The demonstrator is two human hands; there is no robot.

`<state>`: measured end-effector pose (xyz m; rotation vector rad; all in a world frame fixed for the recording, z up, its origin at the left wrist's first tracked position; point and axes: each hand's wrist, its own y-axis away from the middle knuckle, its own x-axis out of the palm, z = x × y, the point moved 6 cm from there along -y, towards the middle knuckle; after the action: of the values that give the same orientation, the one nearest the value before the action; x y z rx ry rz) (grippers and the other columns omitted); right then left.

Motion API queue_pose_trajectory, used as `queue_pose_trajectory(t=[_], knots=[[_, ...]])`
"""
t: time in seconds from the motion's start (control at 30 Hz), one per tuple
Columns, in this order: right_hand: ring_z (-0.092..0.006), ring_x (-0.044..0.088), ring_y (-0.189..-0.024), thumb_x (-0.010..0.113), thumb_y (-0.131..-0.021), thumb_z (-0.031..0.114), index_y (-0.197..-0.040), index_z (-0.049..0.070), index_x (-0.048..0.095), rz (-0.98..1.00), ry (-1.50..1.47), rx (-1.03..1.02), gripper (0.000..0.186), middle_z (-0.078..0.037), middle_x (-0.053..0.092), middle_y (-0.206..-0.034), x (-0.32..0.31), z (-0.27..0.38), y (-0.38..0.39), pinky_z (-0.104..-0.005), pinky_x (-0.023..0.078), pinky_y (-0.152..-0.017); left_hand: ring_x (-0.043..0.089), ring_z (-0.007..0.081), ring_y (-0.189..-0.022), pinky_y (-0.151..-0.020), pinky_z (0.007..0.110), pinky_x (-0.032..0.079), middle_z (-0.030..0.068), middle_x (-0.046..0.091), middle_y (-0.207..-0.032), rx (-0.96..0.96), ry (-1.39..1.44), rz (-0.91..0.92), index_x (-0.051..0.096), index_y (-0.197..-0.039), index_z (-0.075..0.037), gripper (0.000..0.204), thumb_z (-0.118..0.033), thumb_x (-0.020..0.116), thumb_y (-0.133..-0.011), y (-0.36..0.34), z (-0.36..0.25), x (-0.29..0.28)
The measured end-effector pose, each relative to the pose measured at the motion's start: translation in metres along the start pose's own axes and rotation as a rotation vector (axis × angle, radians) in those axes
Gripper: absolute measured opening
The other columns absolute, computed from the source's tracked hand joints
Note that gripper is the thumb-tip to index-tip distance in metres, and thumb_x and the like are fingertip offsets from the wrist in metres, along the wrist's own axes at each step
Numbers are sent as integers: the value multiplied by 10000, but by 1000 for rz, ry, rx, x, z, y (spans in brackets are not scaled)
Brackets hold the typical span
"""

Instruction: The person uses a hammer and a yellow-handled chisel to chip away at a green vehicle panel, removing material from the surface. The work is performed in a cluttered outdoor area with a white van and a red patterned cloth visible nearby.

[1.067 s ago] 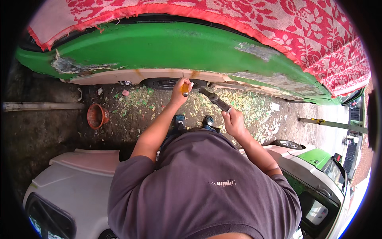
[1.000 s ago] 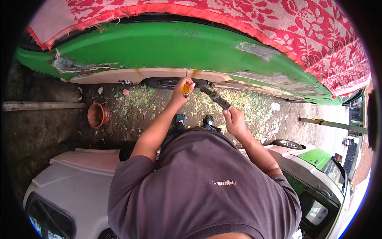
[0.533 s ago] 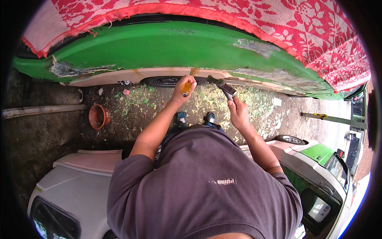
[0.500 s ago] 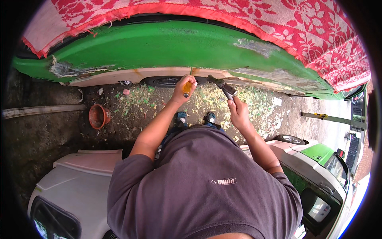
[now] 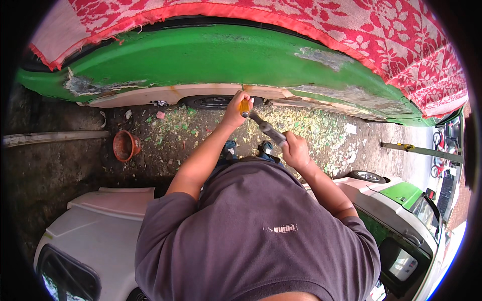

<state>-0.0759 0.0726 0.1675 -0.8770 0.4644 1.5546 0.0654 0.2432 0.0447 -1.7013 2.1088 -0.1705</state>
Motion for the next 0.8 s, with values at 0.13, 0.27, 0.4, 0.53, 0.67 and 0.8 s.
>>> queue_pose_trajectory(t=[0.13, 0.27, 0.4, 0.53, 0.67, 0.8], knots=[[-410, 580, -568, 578, -928, 208, -855, 26, 536, 63, 31, 95, 201, -193, 562, -642, 10, -17, 0, -476, 451, -520, 443, 166, -737, -708, 269, 416, 76, 471, -831, 28, -15, -70, 433, -862, -20, 192, -3, 622, -885, -5, -2, 1], [-414, 575, -548, 603, -947, 298, -798, 43, 525, -80, -16, -62, 305, -189, 556, -591, 4, -7, -2, -480, 447, -500, 454, 175, -731, -697, 281, 422, 78, 471, -813, 8, -18, -66, 439, -855, -26, 213, -31, 650, -887, -3, -1, 6], [-422, 570, -556, 603, -952, 307, -813, 35, 521, 38, 11, 84, 317, -195, 564, -611, 9, -10, -3, -476, 440, -500, 502, 209, -741, -704, 295, 440, 88, 505, -828, 12, -81, -53, 474, -870, -30, 197, -47, 670, -879, -5, -7, 4], [-420, 567, -566, 585, -965, 295, -827, 25, 525, 4, -92, 100, 309, -200, 552, -613, -7, -8, 4, -470, 431, -514, 556, 245, -768, -708, 313, 459, 90, 540, -852, -32, -147, 50, 553, -883, -34, 176, -85, 719, -849, -2, -15, -2], [-419, 562, -567, 569, -977, 283, -824, 22, 528, -7, -95, 226, 306, -199, 544, -609, -13, -16, 2, -467, 432, -524, 603, 272, -783, -685, 388, 496, 86, 573, -848, 248, -384, 46, 597, -838, -73, 328, -347, 775, -811, -12, -36, -13], [-412, 547, -565, 559, -986, 285, -817, 14, 524, 4, -57, 312, 322, -199, 532, -598, -17, -25, 6, -458, 421, -532, 612, 272, -692, -655, 383, 496, 69, 597, -734, 61, -673, 133, 622, -831, -96, 380, -462, 722, -839, -17, -30, -11]])
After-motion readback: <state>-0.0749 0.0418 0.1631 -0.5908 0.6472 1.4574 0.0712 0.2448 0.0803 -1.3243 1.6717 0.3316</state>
